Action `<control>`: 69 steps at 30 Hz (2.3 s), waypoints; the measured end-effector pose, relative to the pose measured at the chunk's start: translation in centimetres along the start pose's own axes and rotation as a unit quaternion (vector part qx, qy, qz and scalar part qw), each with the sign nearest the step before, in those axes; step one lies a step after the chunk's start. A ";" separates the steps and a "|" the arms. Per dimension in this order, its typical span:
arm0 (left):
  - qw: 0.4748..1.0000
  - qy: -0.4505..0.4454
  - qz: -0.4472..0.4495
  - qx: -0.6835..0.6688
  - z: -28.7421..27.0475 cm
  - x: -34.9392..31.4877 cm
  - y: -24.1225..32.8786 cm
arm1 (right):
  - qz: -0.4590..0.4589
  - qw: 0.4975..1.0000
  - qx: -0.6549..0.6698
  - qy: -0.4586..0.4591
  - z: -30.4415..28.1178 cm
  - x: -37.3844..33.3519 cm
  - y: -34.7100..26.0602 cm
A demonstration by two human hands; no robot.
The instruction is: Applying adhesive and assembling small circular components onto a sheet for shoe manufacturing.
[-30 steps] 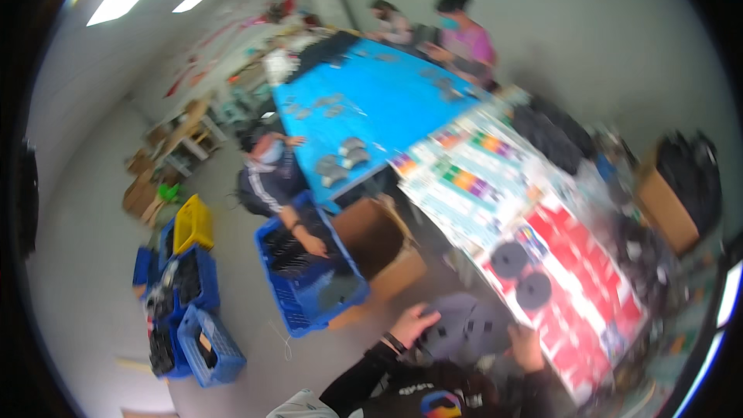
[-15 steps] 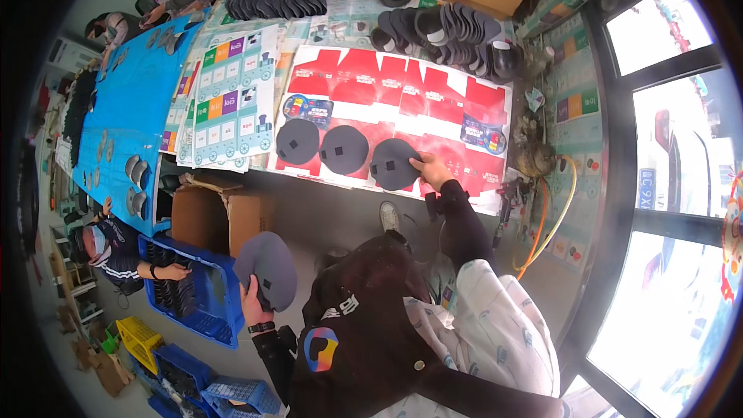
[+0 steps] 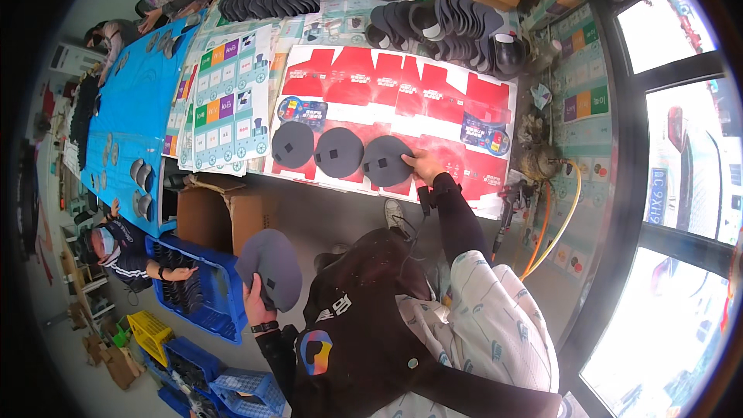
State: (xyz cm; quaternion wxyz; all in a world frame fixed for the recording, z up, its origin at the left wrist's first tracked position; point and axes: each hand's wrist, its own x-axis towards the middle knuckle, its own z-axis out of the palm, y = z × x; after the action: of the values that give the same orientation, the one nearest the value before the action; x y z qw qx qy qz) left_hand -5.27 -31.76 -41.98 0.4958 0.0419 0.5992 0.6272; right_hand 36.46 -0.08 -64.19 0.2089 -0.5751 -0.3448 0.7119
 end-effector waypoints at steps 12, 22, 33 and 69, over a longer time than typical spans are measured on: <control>0.999 0.004 -0.005 0.034 2.5 0.9 0.0 | -0.083 0.940 -0.298 0.146 0.3 -0.8 -1.3; 0.976 -0.160 -0.022 0.148 13.5 8.1 -3.7 | -0.169 0.963 -0.053 -0.201 13.4 -12.9 -7.0; 0.987 -0.129 -0.075 0.064 16.1 10.2 -8.2 | -0.028 0.997 -0.016 -0.076 8.0 -15.2 -3.8; 0.987 -0.050 -0.053 0.141 12.1 9.6 -3.0 | -0.150 0.855 -0.367 0.335 -8.1 -11.2 1.1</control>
State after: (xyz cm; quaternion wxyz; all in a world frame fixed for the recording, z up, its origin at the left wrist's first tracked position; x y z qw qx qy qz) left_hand -0.54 -17.35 -46.17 0.5468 0.1106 0.6578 0.5060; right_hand 47.22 -6.56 -58.30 0.1894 -0.7548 -0.5725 0.2581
